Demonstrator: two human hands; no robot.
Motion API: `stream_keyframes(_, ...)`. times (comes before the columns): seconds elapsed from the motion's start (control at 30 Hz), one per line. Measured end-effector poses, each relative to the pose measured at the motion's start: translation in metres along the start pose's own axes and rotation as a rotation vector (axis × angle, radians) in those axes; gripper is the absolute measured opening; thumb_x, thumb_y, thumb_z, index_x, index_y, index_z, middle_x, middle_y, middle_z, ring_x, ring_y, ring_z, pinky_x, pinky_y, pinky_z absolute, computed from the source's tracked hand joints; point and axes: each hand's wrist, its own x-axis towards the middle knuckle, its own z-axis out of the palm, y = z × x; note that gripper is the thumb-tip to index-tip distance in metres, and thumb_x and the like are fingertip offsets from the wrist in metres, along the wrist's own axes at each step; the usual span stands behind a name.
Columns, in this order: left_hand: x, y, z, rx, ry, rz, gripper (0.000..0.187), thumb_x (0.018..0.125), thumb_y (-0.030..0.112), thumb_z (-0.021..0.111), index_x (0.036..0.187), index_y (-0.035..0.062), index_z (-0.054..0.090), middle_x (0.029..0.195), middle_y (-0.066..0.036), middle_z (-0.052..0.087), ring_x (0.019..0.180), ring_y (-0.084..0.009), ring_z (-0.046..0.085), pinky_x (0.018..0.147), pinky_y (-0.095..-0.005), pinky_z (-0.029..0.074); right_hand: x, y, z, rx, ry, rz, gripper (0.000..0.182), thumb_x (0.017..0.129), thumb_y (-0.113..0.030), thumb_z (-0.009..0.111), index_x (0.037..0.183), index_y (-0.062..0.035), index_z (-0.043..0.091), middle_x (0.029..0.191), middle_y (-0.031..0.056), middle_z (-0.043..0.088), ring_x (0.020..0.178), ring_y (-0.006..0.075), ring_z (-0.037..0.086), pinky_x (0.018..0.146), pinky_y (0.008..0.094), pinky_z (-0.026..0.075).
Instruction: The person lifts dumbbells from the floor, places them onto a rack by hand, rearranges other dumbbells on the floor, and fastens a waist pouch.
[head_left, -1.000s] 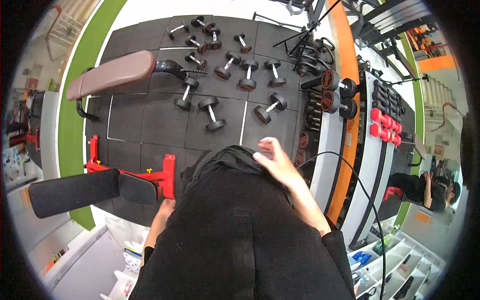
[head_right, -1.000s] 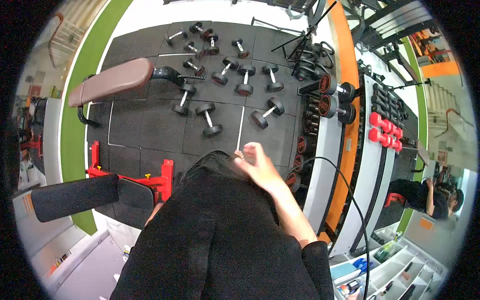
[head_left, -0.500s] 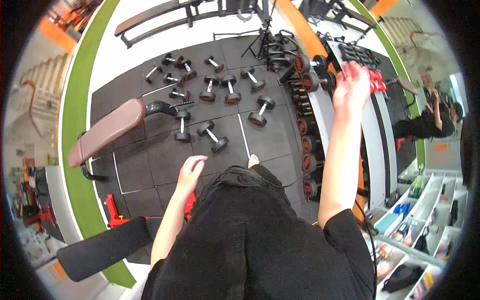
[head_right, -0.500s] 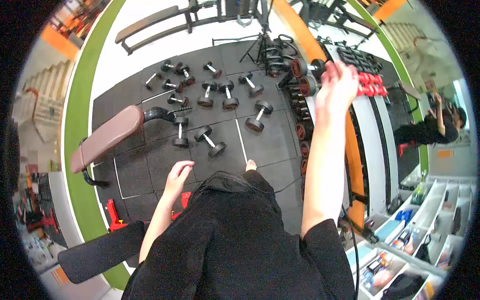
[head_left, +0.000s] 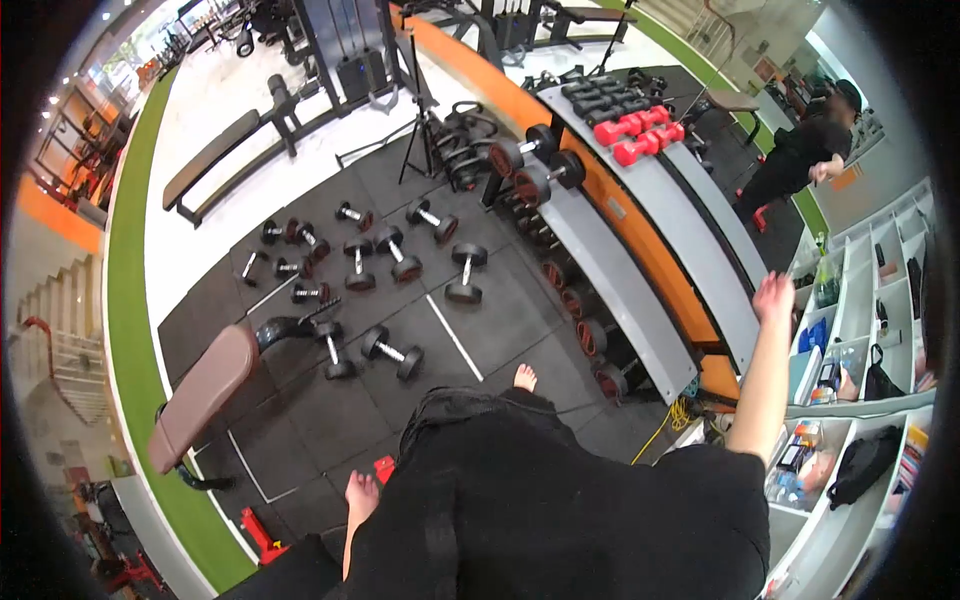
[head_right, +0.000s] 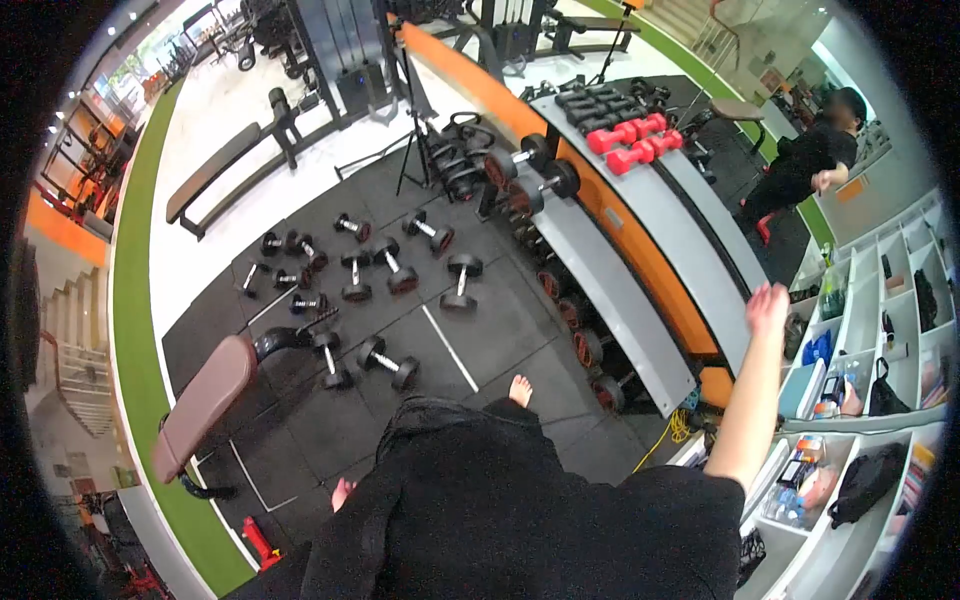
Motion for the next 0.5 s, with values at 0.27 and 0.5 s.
stream_keyframes(0.27, 0.0, -0.07, 0.052, 0.092, 0.102, 0.117, 0.022, 0.097, 0.019, 0.053, 0.119, 0.0136, 0.058, 0.077, -0.001, 0.056, 0.055, -0.0158, 0.051, 0.045, -0.0327, 0.04, -0.012, 0.186, -0.111, -0.293, 0.125, 0.616, 0.016, 0.087, -0.03, 0.063, 0.08, -0.018, 0.056, 0.073, 0.0005, 0.06, 0.069, 0.0225, 0.058, 0.058, 0.0349, 0.043)
stream_keyframes(0.5, -0.027, -0.025, 0.233, 0.819, -0.232, 0.605, 0.008, 0.096, 0.014, 0.061, 0.1, 0.0096, 0.065, 0.087, -0.004, 0.06, 0.076, -0.0179, 0.06, 0.067, -0.0338, 0.052, -0.042, 0.234, -0.024, -0.609, -0.222, 0.706, 0.028, 0.097, -0.031, 0.061, 0.118, -0.0138, 0.057, 0.1, 0.0065, 0.066, 0.08, 0.0228, 0.066, 0.07, 0.0348, 0.048)
